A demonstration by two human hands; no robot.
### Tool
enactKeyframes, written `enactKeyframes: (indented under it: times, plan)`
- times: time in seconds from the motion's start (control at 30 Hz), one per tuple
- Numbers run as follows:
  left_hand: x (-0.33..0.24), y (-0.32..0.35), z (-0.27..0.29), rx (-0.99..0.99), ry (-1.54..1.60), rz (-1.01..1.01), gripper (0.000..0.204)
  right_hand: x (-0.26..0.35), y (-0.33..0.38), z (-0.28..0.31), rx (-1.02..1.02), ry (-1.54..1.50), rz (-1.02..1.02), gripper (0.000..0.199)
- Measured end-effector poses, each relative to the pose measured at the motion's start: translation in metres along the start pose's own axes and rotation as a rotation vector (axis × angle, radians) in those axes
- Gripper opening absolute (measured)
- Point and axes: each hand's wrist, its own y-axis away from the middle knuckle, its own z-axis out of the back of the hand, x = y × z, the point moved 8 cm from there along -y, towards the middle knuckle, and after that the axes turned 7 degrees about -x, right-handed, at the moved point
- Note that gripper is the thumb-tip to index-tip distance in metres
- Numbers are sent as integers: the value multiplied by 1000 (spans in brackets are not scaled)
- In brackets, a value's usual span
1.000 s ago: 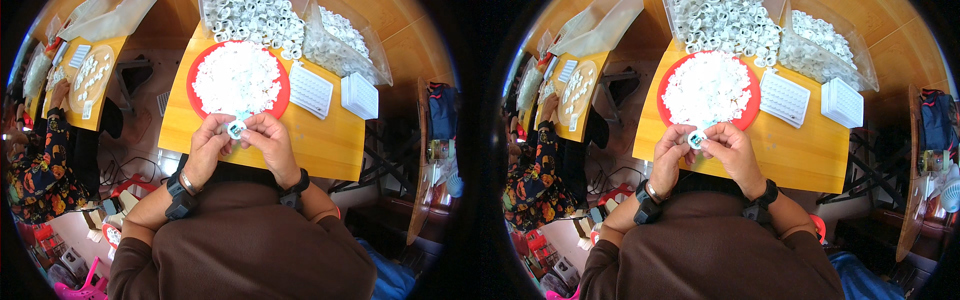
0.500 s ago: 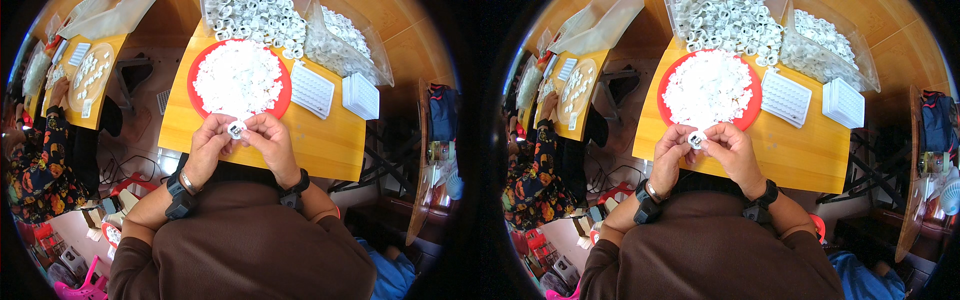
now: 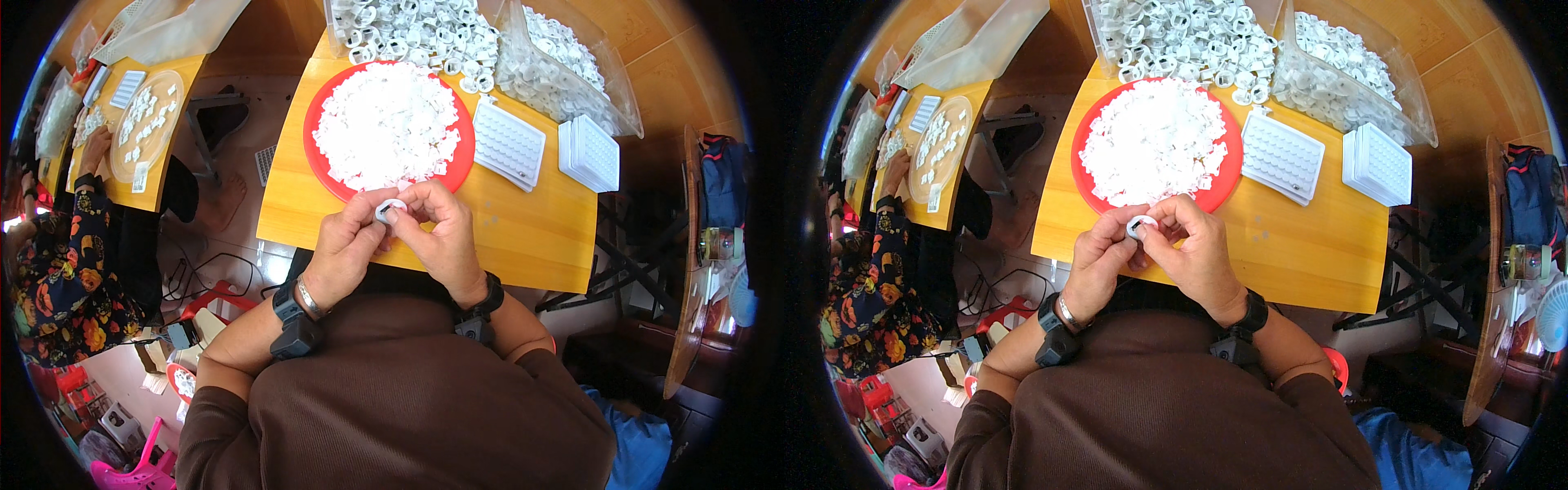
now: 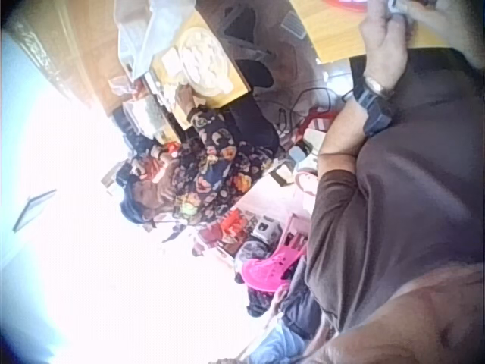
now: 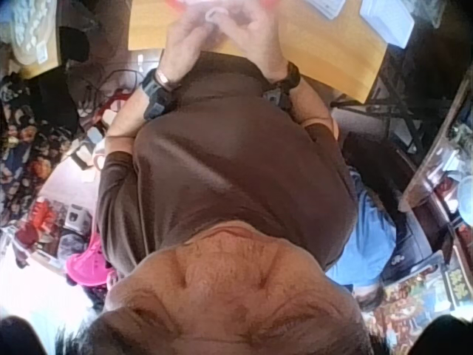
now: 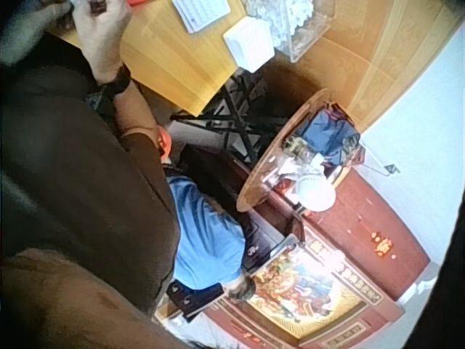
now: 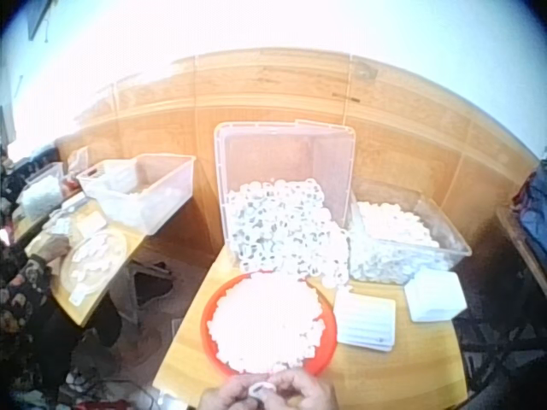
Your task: Manually assembling small white plastic components into larger circular housings.
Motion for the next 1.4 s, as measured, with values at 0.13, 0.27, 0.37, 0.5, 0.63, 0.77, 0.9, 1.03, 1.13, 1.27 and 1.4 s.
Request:
enactKeyframes:
  times: [0.13,0.27,0.37,0.5,0.63,0.77,0.9,1.03,1.13,1.27,1.4]
  plan:
    - [-1,1,1,-1,-47,-47,39,2,0,1,-8,22,-15,12]
    - [-4,2,-1,0,-133,-49,39,3,0,1,17,21,-49,11]
    - [-11,4,-5,9,-177,-114,39,-1,3,2,15,3,-87,12]
    - [-10,3,-4,10,-219,-126,39,-3,4,4,19,-1,-91,12]
    - [-4,2,0,-32,-97,-80,39,-3,-1,2,8,-26,-42,10]
    - [-2,1,4,-41,-93,-100,39,7,-2,-4,43,-53,-32,12]
    - [-8,1,0,-17,-132,-100,39,7,-1,-1,15,8,29,13]
    - [-9,2,-1,-24,-148,-114,39,12,0,0,6,64,98,12]
    - [-9,2,-2,-10,-148,-114,39,15,1,1,-7,121,151,11]
    - [-9,2,-1,-12,-147,-124,39,14,0,2,-16,134,165,11]
    - [-9,2,-2,-7,-150,-118,38,17,0,2,-13,135,162,11]
